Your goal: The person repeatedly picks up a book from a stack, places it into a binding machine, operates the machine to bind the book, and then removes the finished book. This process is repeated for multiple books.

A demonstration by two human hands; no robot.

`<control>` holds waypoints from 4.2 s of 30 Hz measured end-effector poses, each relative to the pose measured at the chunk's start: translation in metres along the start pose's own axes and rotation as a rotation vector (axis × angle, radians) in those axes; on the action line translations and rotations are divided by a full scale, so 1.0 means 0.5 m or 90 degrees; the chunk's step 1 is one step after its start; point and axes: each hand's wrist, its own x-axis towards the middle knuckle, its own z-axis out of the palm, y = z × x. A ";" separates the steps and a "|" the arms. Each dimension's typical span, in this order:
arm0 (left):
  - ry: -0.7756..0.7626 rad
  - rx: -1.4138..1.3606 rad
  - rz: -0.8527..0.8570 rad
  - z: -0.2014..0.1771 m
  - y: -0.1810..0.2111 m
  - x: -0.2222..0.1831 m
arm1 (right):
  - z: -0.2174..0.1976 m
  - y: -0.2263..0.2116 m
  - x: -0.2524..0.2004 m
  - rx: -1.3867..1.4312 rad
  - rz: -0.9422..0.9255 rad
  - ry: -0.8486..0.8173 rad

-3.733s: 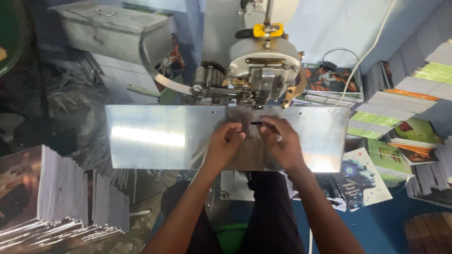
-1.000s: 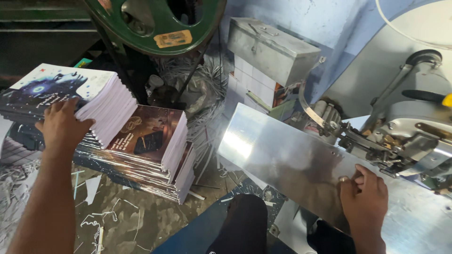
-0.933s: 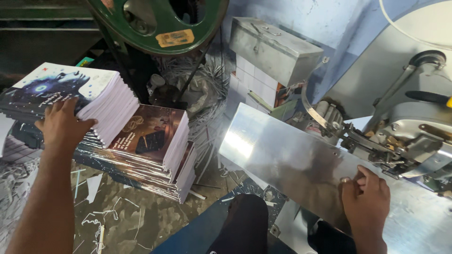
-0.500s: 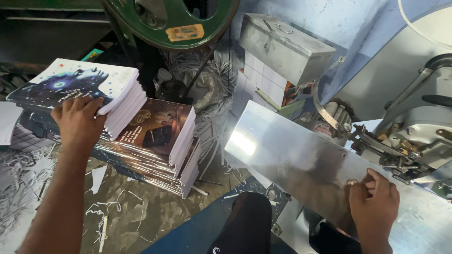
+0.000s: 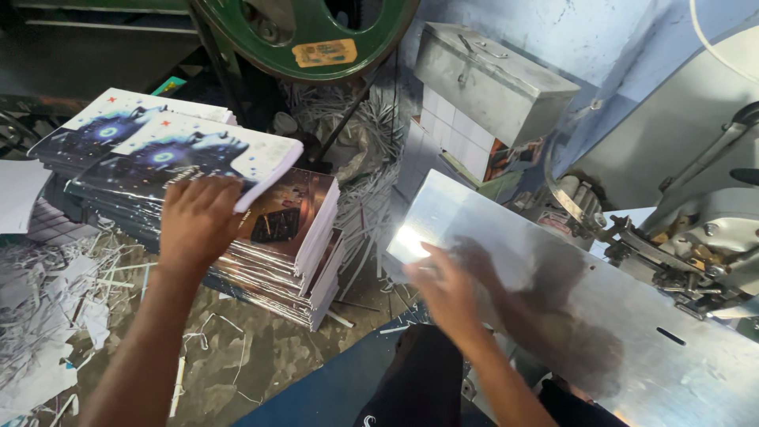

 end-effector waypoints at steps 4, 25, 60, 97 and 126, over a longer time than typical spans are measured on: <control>0.024 -0.008 0.027 -0.023 0.047 0.003 | 0.136 -0.078 0.069 0.408 0.047 -0.268; -0.024 -0.206 0.100 0.031 0.263 -0.036 | 0.236 -0.012 0.186 0.526 0.294 -0.178; 0.035 -0.481 -0.208 0.333 0.071 0.023 | 0.181 0.064 0.184 0.429 0.014 -0.129; -0.153 -0.975 -0.308 -0.003 0.128 -0.013 | -0.108 -0.041 -0.056 0.741 0.267 -0.037; -0.431 -1.149 -0.314 0.322 0.289 0.356 | -0.266 0.085 0.102 0.589 0.412 0.108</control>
